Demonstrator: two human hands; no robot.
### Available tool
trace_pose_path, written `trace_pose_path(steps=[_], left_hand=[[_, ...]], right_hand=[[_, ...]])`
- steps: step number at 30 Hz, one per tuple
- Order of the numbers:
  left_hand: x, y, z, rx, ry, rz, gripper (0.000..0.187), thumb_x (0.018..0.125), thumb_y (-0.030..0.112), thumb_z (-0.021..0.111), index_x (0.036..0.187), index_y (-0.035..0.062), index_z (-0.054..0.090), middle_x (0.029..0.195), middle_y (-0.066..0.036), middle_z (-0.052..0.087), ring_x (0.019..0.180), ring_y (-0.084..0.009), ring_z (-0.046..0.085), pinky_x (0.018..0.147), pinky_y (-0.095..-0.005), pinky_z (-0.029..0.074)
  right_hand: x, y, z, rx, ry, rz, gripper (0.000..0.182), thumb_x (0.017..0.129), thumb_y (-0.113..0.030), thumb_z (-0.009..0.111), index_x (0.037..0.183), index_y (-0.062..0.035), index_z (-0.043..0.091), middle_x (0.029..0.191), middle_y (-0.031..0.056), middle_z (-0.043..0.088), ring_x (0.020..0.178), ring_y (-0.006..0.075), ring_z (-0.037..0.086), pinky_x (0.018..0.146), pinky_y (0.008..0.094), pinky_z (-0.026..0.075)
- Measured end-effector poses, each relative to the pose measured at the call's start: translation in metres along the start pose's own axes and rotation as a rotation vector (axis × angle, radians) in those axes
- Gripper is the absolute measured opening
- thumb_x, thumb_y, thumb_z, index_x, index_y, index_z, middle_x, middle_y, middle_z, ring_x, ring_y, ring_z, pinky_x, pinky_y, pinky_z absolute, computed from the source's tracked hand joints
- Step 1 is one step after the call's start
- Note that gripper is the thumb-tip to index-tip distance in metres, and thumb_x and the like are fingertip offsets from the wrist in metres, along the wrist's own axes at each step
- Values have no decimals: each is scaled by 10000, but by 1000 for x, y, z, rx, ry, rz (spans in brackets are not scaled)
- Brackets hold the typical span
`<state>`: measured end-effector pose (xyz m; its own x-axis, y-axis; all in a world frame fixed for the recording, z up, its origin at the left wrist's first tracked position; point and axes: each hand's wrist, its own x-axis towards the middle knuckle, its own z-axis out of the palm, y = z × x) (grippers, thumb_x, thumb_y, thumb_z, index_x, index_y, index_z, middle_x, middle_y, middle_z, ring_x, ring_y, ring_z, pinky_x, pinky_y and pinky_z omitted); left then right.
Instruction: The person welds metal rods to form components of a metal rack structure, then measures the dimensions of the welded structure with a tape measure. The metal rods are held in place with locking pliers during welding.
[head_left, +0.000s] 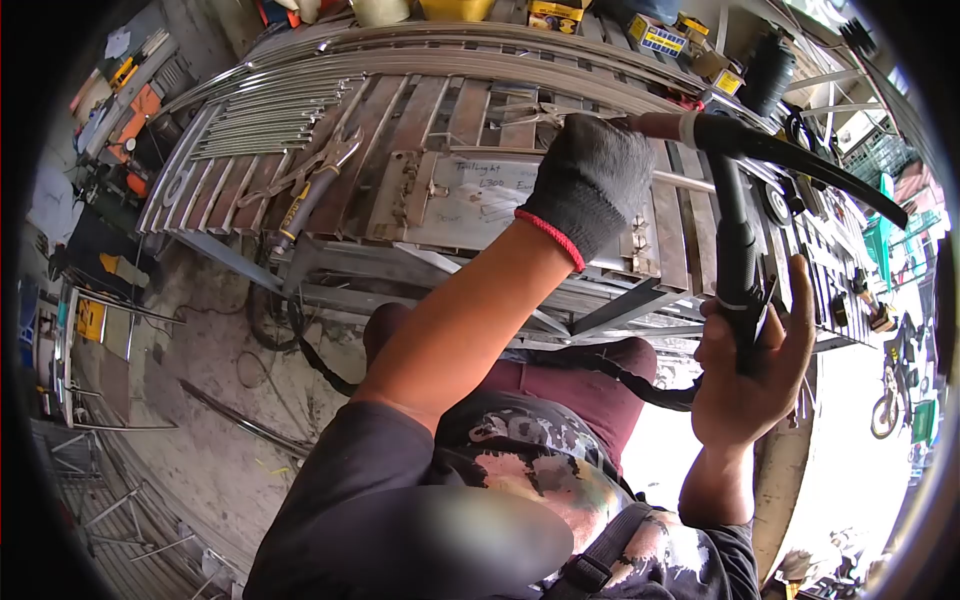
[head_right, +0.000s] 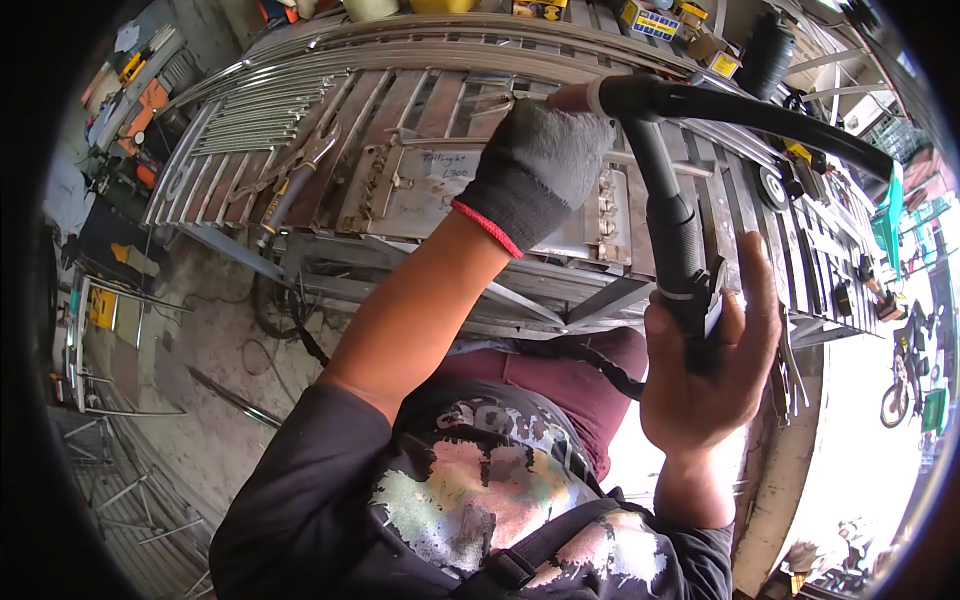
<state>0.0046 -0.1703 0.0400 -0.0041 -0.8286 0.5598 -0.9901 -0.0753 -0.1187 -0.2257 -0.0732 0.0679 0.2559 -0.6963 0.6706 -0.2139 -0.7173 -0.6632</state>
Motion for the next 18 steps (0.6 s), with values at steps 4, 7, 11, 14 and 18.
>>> trace_pose_path(steps=[4,7,11,14,18], left_hand=[[-3,-13,2,-128,105,91,121,927,203,656,942,154,765,933,-68,766,984,-235,746,746,-424,553],[-8,-15,-20,-217,28,118,158,963,182,617,1025,160,761,993,-77,773,1011,-259,742,806,-428,578],[-3,-15,-32,-363,-228,68,233,931,294,649,1005,128,795,1043,-127,781,1040,-302,738,893,-458,561],[-2,-18,-49,-219,-274,173,265,925,303,649,1029,122,812,1051,-134,788,1047,-305,743,902,-448,557],[-9,-19,-38,-345,-247,159,306,907,335,655,1046,121,824,1041,-121,796,1052,-307,750,896,-442,559]], right_hand=[[9,-4,9,55,-36,-45,747,934,75,731,1569,137,344,1619,306,442,1277,266,648,939,283,566],[11,-8,23,-13,-96,-96,738,900,105,741,1546,138,386,1576,311,506,1245,243,670,951,271,549],[17,-17,42,-90,-185,-164,688,899,60,773,1523,106,487,1466,287,632,1171,276,739,909,310,601],[25,-15,56,-155,-202,-263,648,899,50,766,1499,104,527,1418,283,669,1138,283,761,878,321,617],[27,-17,65,-117,-245,-236,623,903,57,750,1488,102,544,1414,279,673,1137,287,763,880,331,618]])
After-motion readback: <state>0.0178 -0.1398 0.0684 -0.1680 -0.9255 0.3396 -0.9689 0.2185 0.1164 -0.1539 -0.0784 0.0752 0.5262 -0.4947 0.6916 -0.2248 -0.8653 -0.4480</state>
